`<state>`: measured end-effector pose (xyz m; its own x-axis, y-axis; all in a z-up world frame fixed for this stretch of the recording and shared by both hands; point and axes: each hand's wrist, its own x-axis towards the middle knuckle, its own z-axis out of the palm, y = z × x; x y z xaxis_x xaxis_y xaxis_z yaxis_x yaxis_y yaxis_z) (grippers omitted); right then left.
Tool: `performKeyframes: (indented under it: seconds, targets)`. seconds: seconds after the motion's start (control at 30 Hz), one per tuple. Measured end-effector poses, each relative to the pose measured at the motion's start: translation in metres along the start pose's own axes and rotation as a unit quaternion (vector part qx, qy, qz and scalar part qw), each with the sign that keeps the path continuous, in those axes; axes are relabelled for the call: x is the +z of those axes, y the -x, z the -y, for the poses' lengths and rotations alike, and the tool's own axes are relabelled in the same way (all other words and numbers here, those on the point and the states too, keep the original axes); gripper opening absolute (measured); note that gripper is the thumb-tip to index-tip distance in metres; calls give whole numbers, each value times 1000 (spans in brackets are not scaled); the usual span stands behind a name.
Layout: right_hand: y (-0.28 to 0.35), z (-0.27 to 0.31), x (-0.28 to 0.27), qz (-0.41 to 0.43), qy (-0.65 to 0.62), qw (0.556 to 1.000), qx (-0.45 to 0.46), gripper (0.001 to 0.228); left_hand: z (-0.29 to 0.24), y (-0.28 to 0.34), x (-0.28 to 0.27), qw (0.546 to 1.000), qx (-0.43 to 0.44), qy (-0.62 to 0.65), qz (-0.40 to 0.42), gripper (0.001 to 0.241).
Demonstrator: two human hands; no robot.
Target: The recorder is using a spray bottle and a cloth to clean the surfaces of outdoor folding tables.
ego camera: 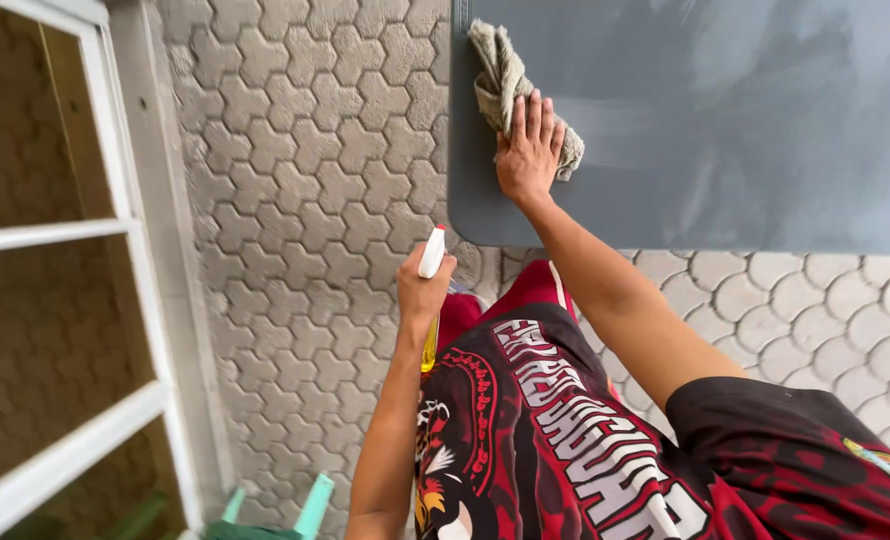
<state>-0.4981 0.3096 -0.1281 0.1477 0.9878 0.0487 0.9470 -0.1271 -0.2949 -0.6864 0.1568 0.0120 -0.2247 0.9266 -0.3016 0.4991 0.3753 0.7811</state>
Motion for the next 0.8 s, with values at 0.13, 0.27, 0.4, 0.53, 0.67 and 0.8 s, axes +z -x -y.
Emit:
performKeyframes:
  seconds: [0.13,0.27,0.4,0.53,0.67,0.8]
  targets:
    - [14,11,-13,109,-35,993,7,71,23,-34,-42,996,-91,6,14,25]
    - [8,16,-19,185,-5,983,-13,70,2,-89,-66,996,-78,40,11,22]
    - [-9,5,-9,194,23,978,-70,70,-31,-142,-72,994,-77,63,35,23]
    - [-57,14,6,172,15,981,-90,72,-45,-201,-74,994,-86,45,58,17]
    - [-128,31,13,151,0,986,-70,70,-70,-260,-78,993,-49,-7,107,20]
    - [-180,54,16,133,-17,991,-28,69,-70,-318,-82,989,19,-66,129,23]
